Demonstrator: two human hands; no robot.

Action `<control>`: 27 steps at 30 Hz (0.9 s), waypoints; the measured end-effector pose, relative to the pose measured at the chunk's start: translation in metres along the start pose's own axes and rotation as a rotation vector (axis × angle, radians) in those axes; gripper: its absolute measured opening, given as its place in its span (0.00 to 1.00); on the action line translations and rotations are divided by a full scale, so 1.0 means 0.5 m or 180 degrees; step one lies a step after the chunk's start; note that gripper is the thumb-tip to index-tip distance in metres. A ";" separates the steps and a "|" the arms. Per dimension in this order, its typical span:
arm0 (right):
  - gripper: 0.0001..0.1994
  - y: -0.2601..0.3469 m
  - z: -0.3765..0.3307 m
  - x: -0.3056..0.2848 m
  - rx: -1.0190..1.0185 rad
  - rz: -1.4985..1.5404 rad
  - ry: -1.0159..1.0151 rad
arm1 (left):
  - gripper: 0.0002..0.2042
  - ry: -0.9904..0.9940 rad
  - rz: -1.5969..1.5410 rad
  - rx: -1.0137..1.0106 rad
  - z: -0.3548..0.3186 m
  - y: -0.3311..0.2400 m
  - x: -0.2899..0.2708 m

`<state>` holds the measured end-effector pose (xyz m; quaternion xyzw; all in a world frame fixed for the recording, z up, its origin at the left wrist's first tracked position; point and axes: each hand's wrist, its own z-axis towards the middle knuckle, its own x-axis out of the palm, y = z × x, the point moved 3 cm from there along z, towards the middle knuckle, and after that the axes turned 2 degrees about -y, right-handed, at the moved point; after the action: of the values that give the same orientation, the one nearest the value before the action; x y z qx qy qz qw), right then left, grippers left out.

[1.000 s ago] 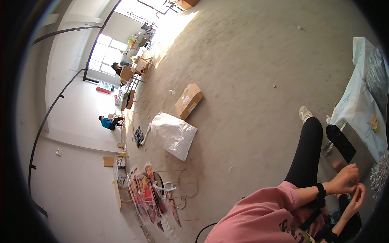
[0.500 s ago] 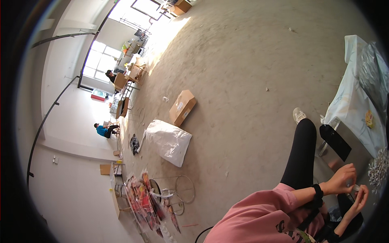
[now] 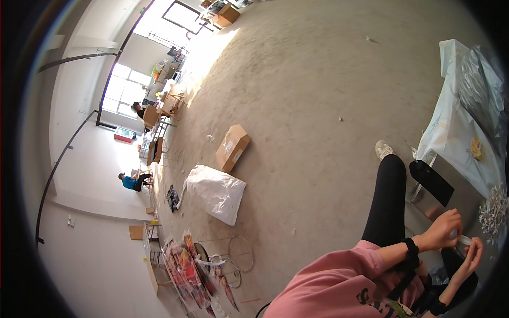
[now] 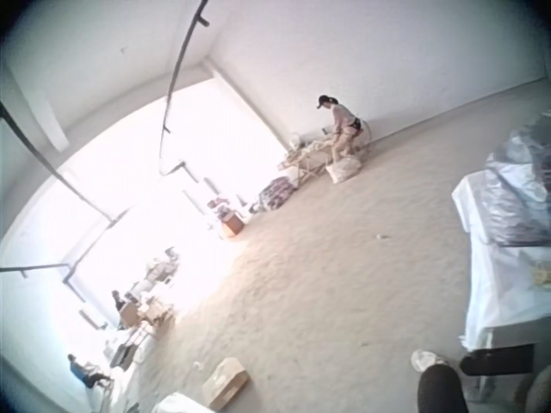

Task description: The person is aligning small wooden sticks into a row and placing them into a plastic container.

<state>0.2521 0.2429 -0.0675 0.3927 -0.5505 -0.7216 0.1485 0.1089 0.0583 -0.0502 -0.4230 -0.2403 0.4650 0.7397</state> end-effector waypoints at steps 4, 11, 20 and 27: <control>0.09 -0.008 -0.023 -0.011 0.0175 0.0252 -0.0226 | 0.10 -0.0024 0.0002 0.0098 -0.001 -0.009 0.003; 0.08 0.145 -0.009 0.117 0.0444 0.0783 0.0246 | 0.08 0.0025 0.0044 -0.0460 0.015 0.012 -0.062; 0.07 0.179 -0.013 0.109 0.0843 0.0720 0.0400 | 0.05 0.0688 -0.0570 -0.1340 0.013 0.024 -0.032; 0.05 0.213 -0.021 0.109 0.0311 0.0153 0.0412 | 0.07 0.0844 -0.0444 -0.1203 0.010 0.012 -0.030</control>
<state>0.2011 0.1632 0.0067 0.4321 -0.5836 -0.6632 0.1817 0.0955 0.0481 -0.0520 -0.5936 -0.2525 0.2999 0.7028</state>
